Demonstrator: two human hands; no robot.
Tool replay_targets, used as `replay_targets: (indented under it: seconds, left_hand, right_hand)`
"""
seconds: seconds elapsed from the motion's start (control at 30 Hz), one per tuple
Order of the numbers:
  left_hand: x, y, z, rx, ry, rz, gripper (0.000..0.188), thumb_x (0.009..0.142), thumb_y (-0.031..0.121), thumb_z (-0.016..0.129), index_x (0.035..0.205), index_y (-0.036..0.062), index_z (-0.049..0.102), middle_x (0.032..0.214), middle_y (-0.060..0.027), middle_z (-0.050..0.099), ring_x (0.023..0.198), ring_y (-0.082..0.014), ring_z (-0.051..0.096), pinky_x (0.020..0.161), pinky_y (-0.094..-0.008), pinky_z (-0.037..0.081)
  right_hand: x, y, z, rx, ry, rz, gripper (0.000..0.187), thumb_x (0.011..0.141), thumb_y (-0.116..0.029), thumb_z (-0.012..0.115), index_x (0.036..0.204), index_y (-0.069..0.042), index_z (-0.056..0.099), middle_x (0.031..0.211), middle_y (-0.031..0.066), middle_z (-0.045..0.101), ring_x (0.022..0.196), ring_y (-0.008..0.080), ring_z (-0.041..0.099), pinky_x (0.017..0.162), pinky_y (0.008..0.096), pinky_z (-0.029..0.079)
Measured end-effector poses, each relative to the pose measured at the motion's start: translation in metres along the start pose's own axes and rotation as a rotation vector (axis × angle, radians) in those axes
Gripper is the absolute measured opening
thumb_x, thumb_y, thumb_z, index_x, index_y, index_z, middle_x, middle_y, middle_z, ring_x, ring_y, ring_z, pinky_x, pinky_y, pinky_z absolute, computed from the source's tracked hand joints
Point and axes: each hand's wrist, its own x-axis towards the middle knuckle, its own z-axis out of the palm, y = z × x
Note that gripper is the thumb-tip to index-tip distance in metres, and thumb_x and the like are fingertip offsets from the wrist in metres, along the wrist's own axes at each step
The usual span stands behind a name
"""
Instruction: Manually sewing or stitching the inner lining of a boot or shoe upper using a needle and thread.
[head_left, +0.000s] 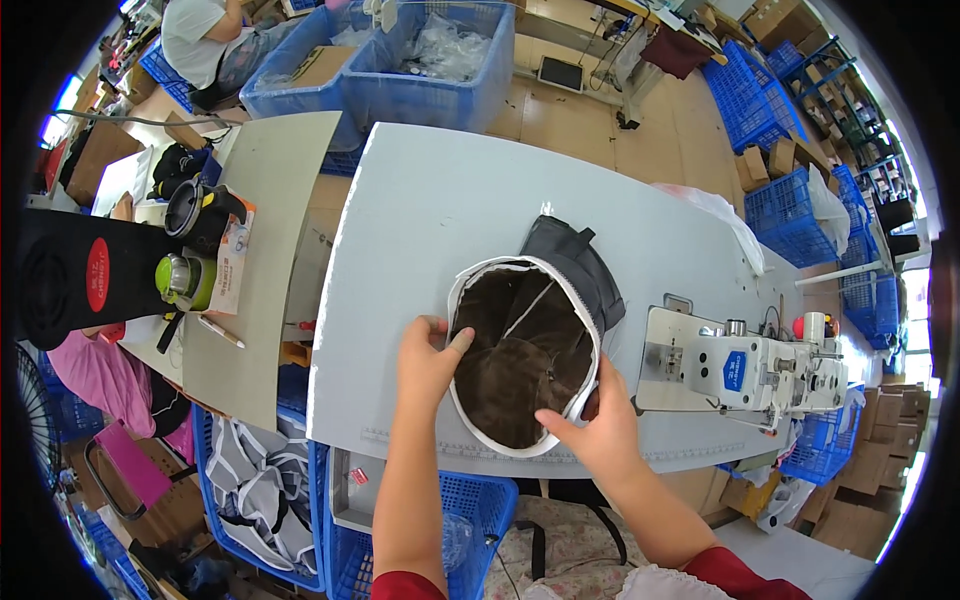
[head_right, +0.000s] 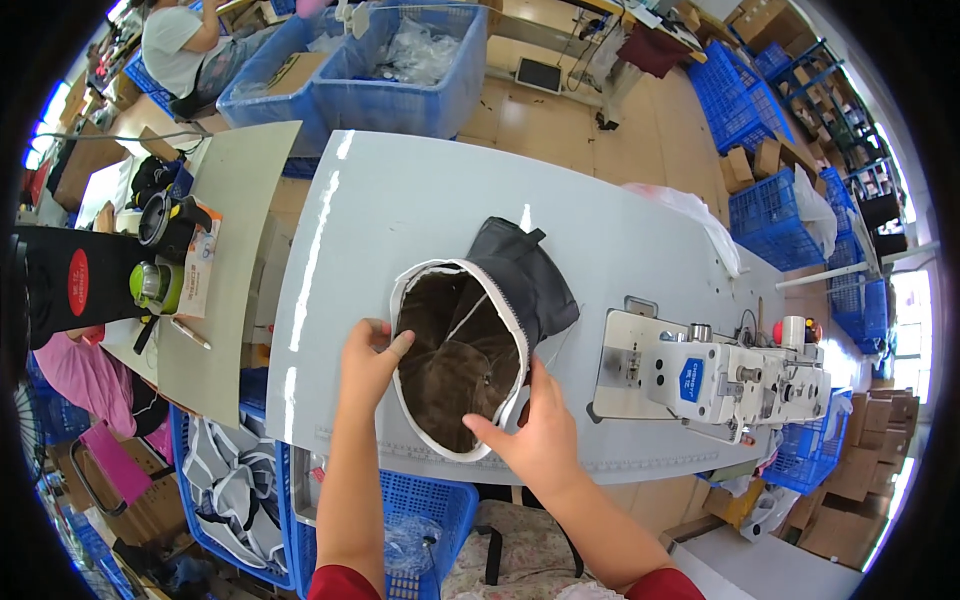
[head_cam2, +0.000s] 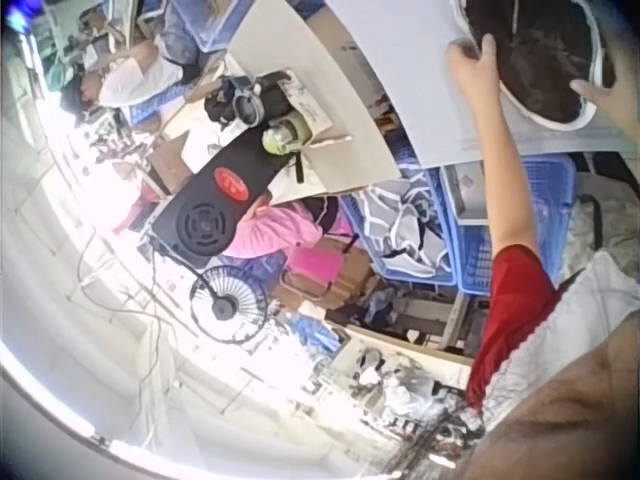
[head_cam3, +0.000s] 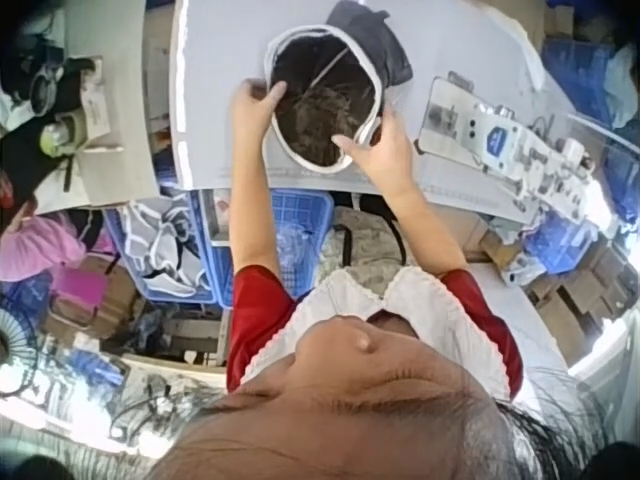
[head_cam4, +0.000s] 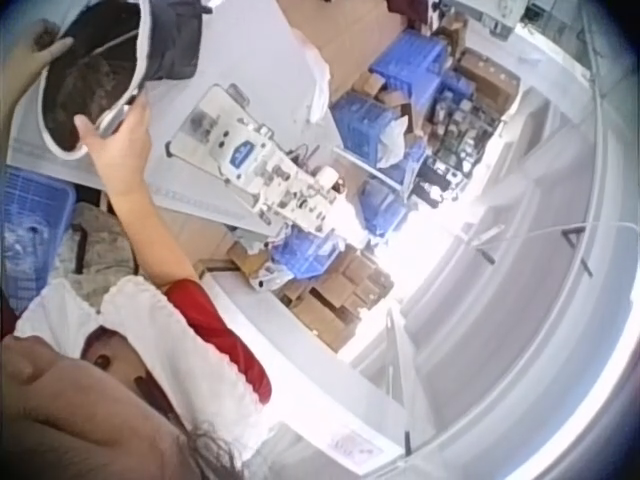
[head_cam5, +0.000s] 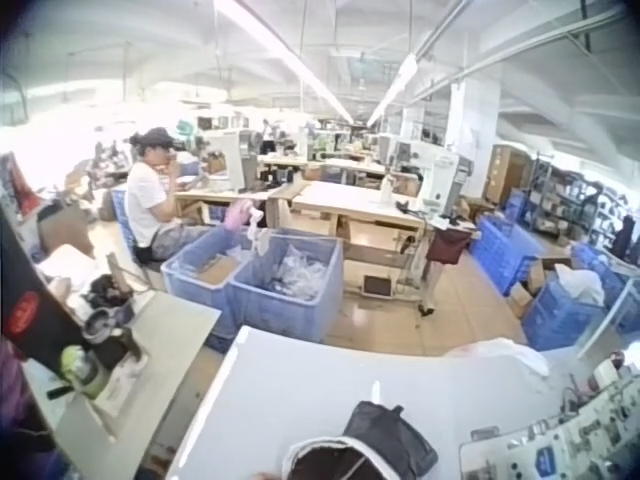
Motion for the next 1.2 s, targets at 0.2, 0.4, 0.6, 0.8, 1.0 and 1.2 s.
replay_targets:
  seconds: [0.2,0.4,0.6,0.8,1.0,1.2]
  left_hand:
    - [-0.028,0.028,-0.005,-0.141,-0.183,-0.216,0.047,0.073,0.024,0.073,0.108,-0.0044,0.057,0.094,-0.0140,0.062,0.085,-0.0207,0.058,0.075,-0.0332,0.046]
    - [-0.105,0.026,-0.018,-0.511,-0.352,-0.299,0.041,0.081,0.015,0.064,0.115,-0.0055,0.054,0.109,-0.0126,0.061,0.100,-0.0213,0.056,0.089,-0.0319,0.041]
    - [-0.180,0.052,-0.047,-0.656,-0.152,-0.033,0.034,0.085,0.011,0.061,0.114,-0.0059,0.055,0.108,-0.0092,0.061,0.099,-0.0162,0.054,0.089,-0.0297,0.040]
    - [-0.222,0.059,-0.063,-0.747,-0.111,0.041,0.048,0.080,0.008,0.066,0.122,-0.0044,0.047,0.115,-0.0105,0.056,0.106,-0.0203,0.052,0.092,-0.0323,0.040]
    - [-0.251,0.083,-0.061,-0.978,-0.093,0.047,0.038,0.081,0.012,0.067,0.113,-0.0043,0.054,0.104,-0.0079,0.060,0.097,-0.0178,0.057,0.085,-0.0302,0.044]
    - [-0.275,0.093,-0.054,-1.080,-0.049,-0.010,0.044,0.079,0.012,0.070,0.116,-0.0038,0.052,0.105,-0.0098,0.060,0.096,-0.0203,0.058,0.084,-0.0331,0.046]
  right_hand:
    - [-0.008,0.009,-0.015,0.143,0.057,0.059,0.056,0.072,-0.008,0.062,0.124,0.006,0.045,0.103,0.0166,0.059,0.094,0.0264,0.060,0.082,0.0310,0.046]
    - [-0.026,0.026,-0.059,0.857,-0.039,0.305,0.046,0.072,0.006,0.051,0.118,0.008,0.050,0.103,0.0100,0.061,0.091,0.0132,0.057,0.081,0.0253,0.044]
    - [-0.049,0.032,-0.081,1.074,-0.026,0.302,0.035,0.070,0.007,0.052,0.104,0.006,0.058,0.095,0.0089,0.064,0.083,0.0139,0.059,0.076,0.0272,0.047]
    - [-0.059,0.008,-0.098,1.226,-0.055,0.239,0.032,0.069,0.006,0.052,0.101,0.005,0.059,0.094,0.0097,0.064,0.082,0.0150,0.060,0.076,0.0279,0.047]
    - [-0.065,0.011,-0.118,1.178,-0.095,0.202,0.034,0.068,0.004,0.052,0.102,0.005,0.059,0.096,0.0098,0.064,0.085,0.0153,0.060,0.078,0.0280,0.047]
    - [-0.073,0.011,-0.132,1.178,-0.125,0.116,0.034,0.069,0.004,0.052,0.103,0.004,0.059,0.096,0.0088,0.065,0.084,0.0139,0.060,0.079,0.0276,0.047]
